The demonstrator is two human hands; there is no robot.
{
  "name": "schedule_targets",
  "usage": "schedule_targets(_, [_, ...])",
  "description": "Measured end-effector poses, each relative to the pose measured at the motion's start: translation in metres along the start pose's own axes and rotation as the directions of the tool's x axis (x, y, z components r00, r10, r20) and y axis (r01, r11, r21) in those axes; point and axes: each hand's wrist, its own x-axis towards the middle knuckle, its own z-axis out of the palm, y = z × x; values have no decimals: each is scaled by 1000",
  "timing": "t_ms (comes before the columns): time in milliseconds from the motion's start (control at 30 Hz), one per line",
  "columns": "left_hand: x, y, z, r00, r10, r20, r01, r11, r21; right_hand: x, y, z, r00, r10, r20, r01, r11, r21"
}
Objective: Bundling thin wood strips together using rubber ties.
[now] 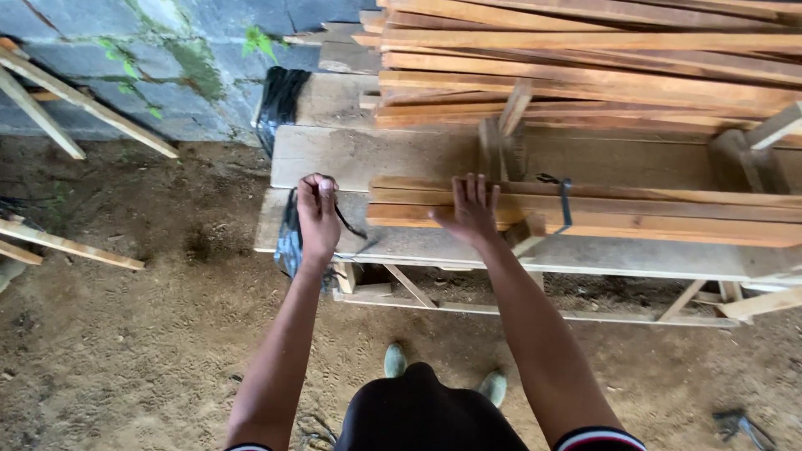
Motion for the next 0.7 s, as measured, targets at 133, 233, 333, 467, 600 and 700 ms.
schedule_targets(133, [-16, 21, 39, 995, 73, -64, -76, 996, -45, 0, 18, 4, 988, -143, -64, 151, 976, 158])
schedule_targets(233, [-33, 33, 75, 993, 83, -82, -90, 992, -84, -28, 22, -20, 972, -229, -51, 225, 845, 485])
schedule_targets(333, [-49, 28, 104, 991, 120, -60, -126, 986, -108, -56, 12, -56, 942, -335, 7, 214, 618, 757])
schedule_targets(467, [-66, -7, 152, 987, 136, 91, -107, 959, -264, -103, 4, -105, 856, -515, 50, 201, 420, 885])
schedule_targets(600, [-87, 58, 210, 988, 149, 50, -135, 969, -208, -106, 47, -97, 837, -538, -101, 306, 306, 902])
schedule_targets(700, [-99, 58, 241, 995, 98, 27, -89, 969, -232, -129, 83, -123, 858, -446, -255, 433, 360, 826])
